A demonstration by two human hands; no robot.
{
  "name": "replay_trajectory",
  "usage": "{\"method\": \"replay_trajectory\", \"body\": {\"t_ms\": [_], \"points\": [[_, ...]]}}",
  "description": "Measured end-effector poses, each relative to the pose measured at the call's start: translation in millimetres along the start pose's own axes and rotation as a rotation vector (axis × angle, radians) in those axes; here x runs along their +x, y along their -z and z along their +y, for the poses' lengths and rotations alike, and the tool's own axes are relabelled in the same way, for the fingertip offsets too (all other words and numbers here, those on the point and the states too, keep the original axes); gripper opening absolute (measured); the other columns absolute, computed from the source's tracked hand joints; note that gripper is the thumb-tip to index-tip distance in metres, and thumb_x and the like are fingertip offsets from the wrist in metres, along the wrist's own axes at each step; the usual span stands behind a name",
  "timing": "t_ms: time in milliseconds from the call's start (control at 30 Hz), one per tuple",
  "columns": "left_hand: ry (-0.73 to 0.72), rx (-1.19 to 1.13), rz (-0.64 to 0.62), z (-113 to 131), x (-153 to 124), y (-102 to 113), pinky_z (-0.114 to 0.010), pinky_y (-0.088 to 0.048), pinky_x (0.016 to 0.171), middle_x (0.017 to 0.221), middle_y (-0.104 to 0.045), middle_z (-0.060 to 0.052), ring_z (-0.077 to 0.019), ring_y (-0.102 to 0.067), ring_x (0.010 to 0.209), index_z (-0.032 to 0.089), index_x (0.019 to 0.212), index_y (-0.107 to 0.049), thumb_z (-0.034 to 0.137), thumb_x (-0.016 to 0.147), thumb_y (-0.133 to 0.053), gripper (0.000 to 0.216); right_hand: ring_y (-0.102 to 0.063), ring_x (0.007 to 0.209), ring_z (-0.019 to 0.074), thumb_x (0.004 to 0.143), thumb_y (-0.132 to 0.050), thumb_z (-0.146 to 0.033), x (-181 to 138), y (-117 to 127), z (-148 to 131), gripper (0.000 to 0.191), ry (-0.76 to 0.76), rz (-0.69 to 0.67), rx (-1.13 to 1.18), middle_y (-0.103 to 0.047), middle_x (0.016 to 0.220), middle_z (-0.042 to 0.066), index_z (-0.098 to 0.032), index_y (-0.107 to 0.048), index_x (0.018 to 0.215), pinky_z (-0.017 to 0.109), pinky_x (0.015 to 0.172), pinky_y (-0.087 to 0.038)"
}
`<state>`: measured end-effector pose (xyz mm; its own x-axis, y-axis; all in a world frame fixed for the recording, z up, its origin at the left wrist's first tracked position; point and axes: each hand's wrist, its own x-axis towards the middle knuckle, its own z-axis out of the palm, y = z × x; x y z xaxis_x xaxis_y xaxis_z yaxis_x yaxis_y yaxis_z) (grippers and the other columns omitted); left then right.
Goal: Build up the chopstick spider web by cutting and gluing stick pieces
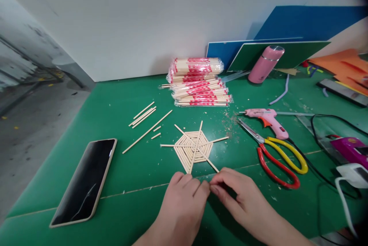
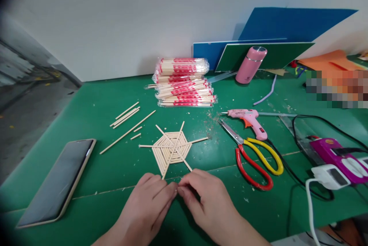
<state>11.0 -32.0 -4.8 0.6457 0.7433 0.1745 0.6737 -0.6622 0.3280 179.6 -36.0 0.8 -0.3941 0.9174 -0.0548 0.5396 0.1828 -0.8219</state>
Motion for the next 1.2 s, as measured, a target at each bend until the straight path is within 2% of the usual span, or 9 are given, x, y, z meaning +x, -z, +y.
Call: {"method": "replay_trajectory", "body": {"t_ms": [133, 333, 467, 533, 667, 733, 867, 1067, 1200], "points": [[0.008, 0.016, 0.051, 0, 1, 0, -0.031, -0.032, 0.057, 0.064, -0.056, -0.004, -0.0155, -0.045, 0.057, 0.013, 0.081, -0.056, 0.011, 0.083, -0.034, 0.022, -0.048, 0.062, 0.0094, 0.086, -0.039, -0.024, 3, 2, 2, 0.016, -0.008, 0.003, -0.021, -0.053, 0.069, -0.002, -0.020, -0.050, 0.075, 0.021, 0.056, -0.036], [0.073, -0.025, -0.020, -4, 2, 3, -0.032, -0.033, 0.059, 0.070, -0.053, -0.005, -0.0176, -0.045, 0.065, 0.016, 0.073, -0.057, 0.012, 0.079, -0.036, 0.022, -0.050, 0.063, 0.0102, 0.085, -0.040, -0.023, 4, 6, 1, 0.014, 0.004, 0.012, -0.049, -0.055, 0.071, -0.002, -0.020, -0.051, 0.078, 0.021, 0.057, -0.039], [0.112, -0.027, 0.047, -11, 2, -4, -0.032, -0.032, 0.058, 0.071, -0.049, -0.006, -0.0183, -0.041, 0.067, 0.016, 0.075, -0.058, 0.012, 0.080, -0.033, 0.025, -0.055, 0.070, 0.0120, 0.083, -0.042, -0.029, 15, 35, 24, 0.014, -0.108, 0.301, -0.217, -0.060, 0.079, 0.000, -0.020, -0.053, 0.087, 0.022, 0.064, -0.043], [0.092, -0.034, 0.031, -15, 1, -5, -0.033, -0.032, 0.059, 0.073, -0.049, -0.007, -0.0182, -0.041, 0.068, 0.015, 0.080, -0.058, 0.011, 0.080, -0.032, 0.026, -0.055, 0.068, 0.0134, 0.081, -0.044, -0.033, 22, 59, 46, 0.018, -0.232, 0.517, -0.374, -0.060, 0.080, 0.001, -0.020, -0.053, 0.089, 0.023, 0.062, -0.044], [0.066, 0.006, -0.005, -22, 0, -4, -0.033, -0.033, 0.062, 0.073, -0.050, -0.007, -0.0176, -0.041, 0.069, 0.014, 0.082, -0.058, 0.009, 0.081, -0.034, 0.025, -0.053, 0.084, 0.0229, 0.075, -0.046, -0.031, 28, 105, 94, 0.029, -0.422, 0.744, -0.526, -0.056, 0.093, 0.010, -0.016, -0.050, 0.099, 0.035, 0.072, -0.041], [0.068, 0.026, 0.001, -25, 0, -4, -0.034, -0.033, 0.065, 0.074, -0.051, -0.006, -0.0175, -0.042, 0.071, 0.015, 0.084, -0.058, 0.009, 0.082, -0.035, 0.023, -0.051, 0.088, 0.0264, 0.070, -0.048, -0.030, 29, 118, 114, 0.032, -0.496, 0.767, -0.586, -0.054, 0.096, 0.011, -0.016, -0.051, 0.100, 0.039, 0.075, -0.039], [0.052, 0.094, -0.004, -28, 6, -7, -0.035, -0.032, 0.072, 0.076, -0.054, -0.004, -0.0177, -0.043, 0.076, 0.017, 0.087, -0.057, 0.011, 0.083, -0.039, 0.020, -0.053, 0.080, 0.0224, 0.066, -0.051, -0.031, 29, 127, 136, 0.033, -0.576, 0.723, -0.630, -0.055, 0.089, 0.008, -0.019, -0.053, 0.097, 0.035, 0.070, -0.041], [0.002, 0.218, -0.002, -32, 21, -16, -0.036, -0.031, 0.075, 0.077, -0.056, -0.003, -0.0188, -0.044, 0.079, 0.017, 0.085, -0.058, 0.013, 0.081, -0.045, 0.014, -0.054, 0.068, 0.0160, 0.068, -0.051, -0.034, 34, 132, 147, 0.032, -0.607, 0.710, -0.643, -0.059, 0.085, 0.006, -0.018, -0.054, 0.095, 0.028, 0.061, -0.041], [0.015, 0.163, 0.065, -35, 23, -23, -0.037, -0.029, 0.078, 0.077, -0.058, -0.002, -0.0187, -0.045, 0.080, 0.018, 0.090, -0.057, 0.014, 0.081, -0.046, 0.015, -0.053, 0.066, 0.0150, 0.069, -0.053, -0.035, 36, 135, 144, 0.033, -0.581, 0.712, -0.673, -0.060, 0.085, 0.008, -0.016, -0.055, 0.096, 0.027, 0.058, -0.039]]}}
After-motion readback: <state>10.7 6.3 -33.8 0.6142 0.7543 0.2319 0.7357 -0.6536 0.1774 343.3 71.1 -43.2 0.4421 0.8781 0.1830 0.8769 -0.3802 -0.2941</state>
